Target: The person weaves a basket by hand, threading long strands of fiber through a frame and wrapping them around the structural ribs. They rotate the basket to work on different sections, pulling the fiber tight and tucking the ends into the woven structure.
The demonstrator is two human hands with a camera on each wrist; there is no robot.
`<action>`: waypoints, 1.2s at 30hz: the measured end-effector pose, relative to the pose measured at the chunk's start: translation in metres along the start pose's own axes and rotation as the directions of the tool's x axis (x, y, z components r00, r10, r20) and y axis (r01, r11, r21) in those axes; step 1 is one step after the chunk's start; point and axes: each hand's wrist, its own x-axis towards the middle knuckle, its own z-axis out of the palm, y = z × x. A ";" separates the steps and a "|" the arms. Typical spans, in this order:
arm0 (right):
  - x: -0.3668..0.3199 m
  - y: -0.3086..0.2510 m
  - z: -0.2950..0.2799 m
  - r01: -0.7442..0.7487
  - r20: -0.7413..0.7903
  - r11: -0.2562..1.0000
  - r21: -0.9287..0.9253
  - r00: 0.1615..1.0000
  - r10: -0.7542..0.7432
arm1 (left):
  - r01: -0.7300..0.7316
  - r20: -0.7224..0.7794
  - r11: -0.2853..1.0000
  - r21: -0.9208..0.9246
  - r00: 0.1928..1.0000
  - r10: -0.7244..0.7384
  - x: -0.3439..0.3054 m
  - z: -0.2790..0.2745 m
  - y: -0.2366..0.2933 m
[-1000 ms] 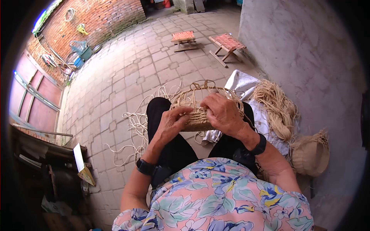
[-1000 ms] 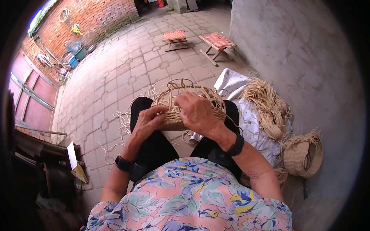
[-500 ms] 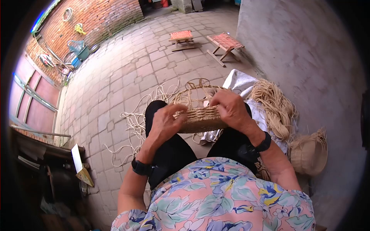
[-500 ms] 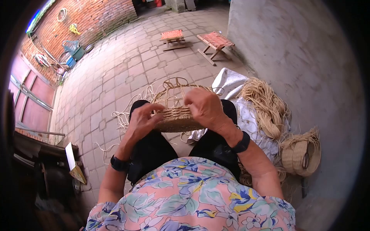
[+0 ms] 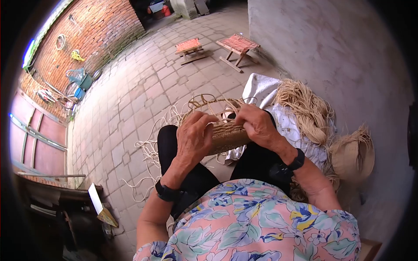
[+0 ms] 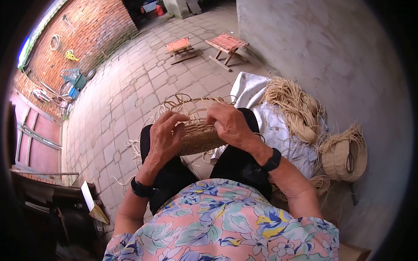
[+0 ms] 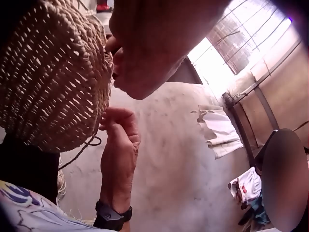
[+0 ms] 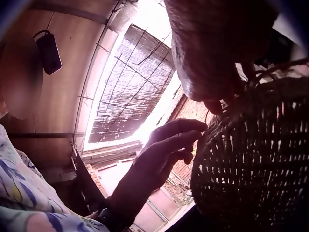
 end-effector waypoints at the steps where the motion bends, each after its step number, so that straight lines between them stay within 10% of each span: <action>1: -0.004 0.004 -0.002 -0.017 -0.064 0.998 0.053 0.998 0.020 | -0.037 -0.015 0.999 -0.032 0.999 0.037 0.002 0.001 0.000; 7: -0.054 0.033 -0.014 -0.424 0.029 0.890 0.168 0.905 0.425 | -0.051 0.162 0.999 0.011 0.986 0.049 0.008 0.005 0.015; 9: -0.066 0.031 -0.022 -0.764 0.326 0.610 0.210 0.642 0.694 | -0.045 0.159 0.999 -0.004 0.986 0.045 0.010 0.009 0.009; 10: -0.072 0.034 -0.021 -0.766 0.322 0.607 0.212 0.641 0.697 | -0.037 0.150 0.999 -0.018 0.988 0.039 0.013 0.011 0.007; 12: -0.087 0.050 -0.012 -0.827 0.430 0.215 0.519 0.470 0.771 | 0.080 0.267 0.986 -0.143 0.963 -0.040 0.019 0.011 0.009; 14: -0.096 0.067 -0.002 -0.681 0.411 0.094 0.726 0.539 0.735 | 0.215 0.388 0.945 -0.248 0.915 -0.107 0.026 0.008 0.013; 16: -0.093 0.070 0.004 -0.312 0.342 -0.165 0.936 0.690 0.638 | 0.695 0.618 0.443 -0.566 0.713 -0.331 0.034 0.003 0.012; 20: -0.064 0.043 0.003 -0.201 0.302 -0.287 0.936 0.880 0.367 | 0.730 0.577 0.260 -0.633 0.668 -0.470 0.023 0.008 -0.001; 26: -0.016 -0.010 0.007 -0.444 0.426 -0.021 0.896 0.845 0.323 | 0.613 0.532 0.034 -0.789 0.711 -0.460 -0.033 -0.023 -0.045; 28: -0.015 -0.021 0.019 -0.453 0.236 0.605 0.655 0.883 0.406 | 0.595 0.405 0.222 -0.773 0.732 -0.548 -0.047 -0.023 -0.040; 29: -0.017 -0.021 0.027 -0.342 0.117 0.702 0.625 0.930 0.349 | 0.569 0.329 0.324 -0.756 0.758 -0.563 -0.052 -0.026 -0.039; 32: -0.022 -0.015 0.029 -0.412 0.123 0.644 0.645 0.887 0.445 | 0.462 -0.005 0.676 -0.574 0.823 -0.567 -0.072 -0.026 -0.053; 36: -0.011 -0.015 0.017 -0.464 0.116 0.669 0.581 0.860 0.496 | 0.439 -0.051 0.822 -0.364 0.871 -0.488 -0.088 -0.019 -0.063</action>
